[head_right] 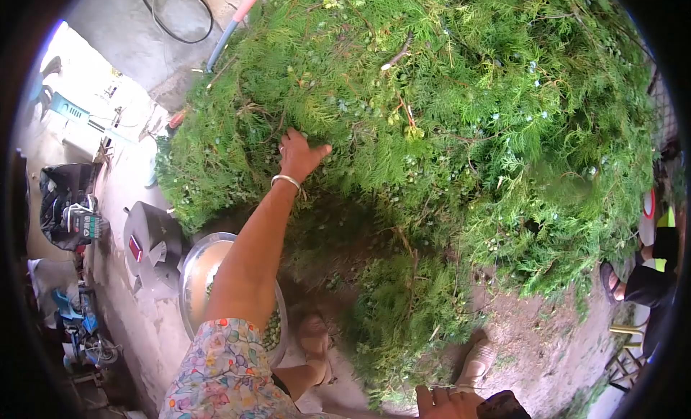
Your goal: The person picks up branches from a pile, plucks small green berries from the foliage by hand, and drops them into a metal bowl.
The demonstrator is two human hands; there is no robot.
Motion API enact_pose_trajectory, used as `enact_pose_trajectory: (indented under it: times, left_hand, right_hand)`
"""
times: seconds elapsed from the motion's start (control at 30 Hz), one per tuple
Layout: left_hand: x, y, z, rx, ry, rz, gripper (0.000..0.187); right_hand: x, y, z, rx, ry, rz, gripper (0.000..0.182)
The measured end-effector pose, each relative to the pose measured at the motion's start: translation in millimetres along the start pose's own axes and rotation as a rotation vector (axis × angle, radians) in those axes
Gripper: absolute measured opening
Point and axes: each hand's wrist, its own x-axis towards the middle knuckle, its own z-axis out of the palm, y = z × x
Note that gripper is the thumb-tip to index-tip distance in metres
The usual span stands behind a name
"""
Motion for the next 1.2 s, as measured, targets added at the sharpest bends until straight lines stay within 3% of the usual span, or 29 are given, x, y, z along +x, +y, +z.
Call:
enact_pose_trajectory:
  times: [0.03,0.1,0.13,0.17,0.23,0.27,0.4,0.5,0.57,0.63,0.77,0.83,0.97,1.0,1.07,1.13,1.2]
  left_hand:
    - [12,0,6,-0.004,-0.007,-0.001,0.100]
    - [33,0,21,-0.342,-0.072,-0.183,0.106]
    - [36,2,31,-0.324,0.030,-0.236,0.093]
    - [44,-5,42,-0.332,0.014,-0.236,0.093]
    - [57,-22,60,-0.581,-0.173,-0.321,0.059]
    - [51,-26,65,-0.635,-0.052,-0.320,0.030]
    - [6,-26,68,-0.621,0.077,-0.160,0.019]
    - [-33,-18,75,-0.728,0.035,-0.101,0.018]
    - [-83,-3,78,-0.663,0.110,-0.010,0.020]
    - [-102,12,81,-0.662,0.121,-0.046,0.024]
    - [-139,34,55,-0.939,0.035,-0.040,0.029]
    - [-157,30,42,-0.935,0.042,-0.006,0.032]
    - [-210,19,31,-0.963,0.044,-0.020,0.032]
    - [-230,16,29,-0.896,0.013,0.030,0.028]
    - [-263,-14,81,-0.813,0.142,0.222,0.022]
    - [-315,-22,88,-0.474,0.151,0.247,0.021]
    - [-366,-37,99,-0.397,-0.078,0.098,0.020]
  right_hand:
    - [4,1,-2,-0.008,-0.039,0.002,0.045]
    - [9,3,-6,-0.020,-0.078,0.025,0.046]
    - [11,4,-6,0.017,-0.061,0.024,0.045]
    - [11,4,-6,0.056,-0.046,0.022,0.045]
    - [12,4,-8,0.074,-0.036,0.034,0.044]
    - [11,2,-10,0.062,-0.011,0.019,0.044]
    - [6,0,-5,0.047,0.043,-0.011,0.046]
    - [-3,-5,-2,0.016,0.059,-0.014,0.046]
    - [-12,-7,5,-0.010,0.060,-0.002,0.046]
    - [-21,-8,12,-0.087,0.151,-0.001,0.046]
    - [-37,-13,25,-0.131,0.082,0.105,0.051]
    - [-45,-11,32,-0.143,0.142,-0.040,0.041]
    - [-58,-6,58,-0.184,0.240,-0.019,0.039]
    - [-63,-6,59,-0.203,0.259,-0.025,0.039]
    - [-69,-1,64,-0.188,0.290,-0.022,0.038]
    - [-70,4,68,-0.178,0.371,0.008,0.035]
    - [-73,8,65,-0.151,0.381,0.023,0.034]
